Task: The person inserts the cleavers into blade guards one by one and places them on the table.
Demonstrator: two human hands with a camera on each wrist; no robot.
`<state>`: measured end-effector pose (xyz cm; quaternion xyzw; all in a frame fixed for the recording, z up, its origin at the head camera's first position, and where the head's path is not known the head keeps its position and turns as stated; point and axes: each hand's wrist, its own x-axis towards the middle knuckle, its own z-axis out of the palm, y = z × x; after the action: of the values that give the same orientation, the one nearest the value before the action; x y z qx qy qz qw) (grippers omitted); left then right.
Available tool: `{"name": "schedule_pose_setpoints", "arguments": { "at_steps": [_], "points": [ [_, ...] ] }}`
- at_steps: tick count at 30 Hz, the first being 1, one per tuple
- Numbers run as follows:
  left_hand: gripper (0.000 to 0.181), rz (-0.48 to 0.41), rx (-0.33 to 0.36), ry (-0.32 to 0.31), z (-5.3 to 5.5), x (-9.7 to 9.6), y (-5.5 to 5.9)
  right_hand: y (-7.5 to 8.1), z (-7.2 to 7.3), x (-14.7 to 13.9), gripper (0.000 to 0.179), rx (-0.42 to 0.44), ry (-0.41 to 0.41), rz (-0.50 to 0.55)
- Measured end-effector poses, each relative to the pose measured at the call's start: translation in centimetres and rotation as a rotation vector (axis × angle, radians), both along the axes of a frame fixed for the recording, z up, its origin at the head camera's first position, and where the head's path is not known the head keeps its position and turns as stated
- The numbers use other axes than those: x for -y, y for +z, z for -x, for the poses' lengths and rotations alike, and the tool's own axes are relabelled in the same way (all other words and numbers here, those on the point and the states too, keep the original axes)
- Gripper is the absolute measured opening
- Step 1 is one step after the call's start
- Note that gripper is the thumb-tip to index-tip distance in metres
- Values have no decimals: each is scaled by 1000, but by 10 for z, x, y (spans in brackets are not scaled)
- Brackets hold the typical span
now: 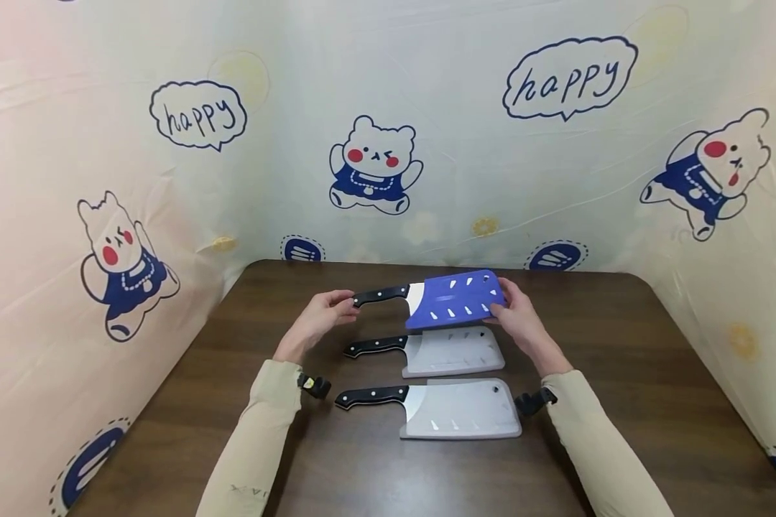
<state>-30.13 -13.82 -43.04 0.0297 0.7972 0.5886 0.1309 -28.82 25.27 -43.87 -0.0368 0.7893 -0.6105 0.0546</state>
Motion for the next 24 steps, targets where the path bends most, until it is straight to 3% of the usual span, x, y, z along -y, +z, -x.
{"name": "schedule_pose_setpoints", "arguments": {
  "at_steps": [6,10,17,24],
  "points": [
    [49,47,16,-38,10,2,4,-4,17,2,65,2,96,-244],
    [47,77,31,-60,14,1,-1,-10,26,7,68,45,126,-346],
    [41,112,61,2,17,2,-12,-17,39,13,69,110,145,-428],
    [41,154,83,-40,20,7,-12,-15,41,13,70,104,167,-453]
  ]
}}
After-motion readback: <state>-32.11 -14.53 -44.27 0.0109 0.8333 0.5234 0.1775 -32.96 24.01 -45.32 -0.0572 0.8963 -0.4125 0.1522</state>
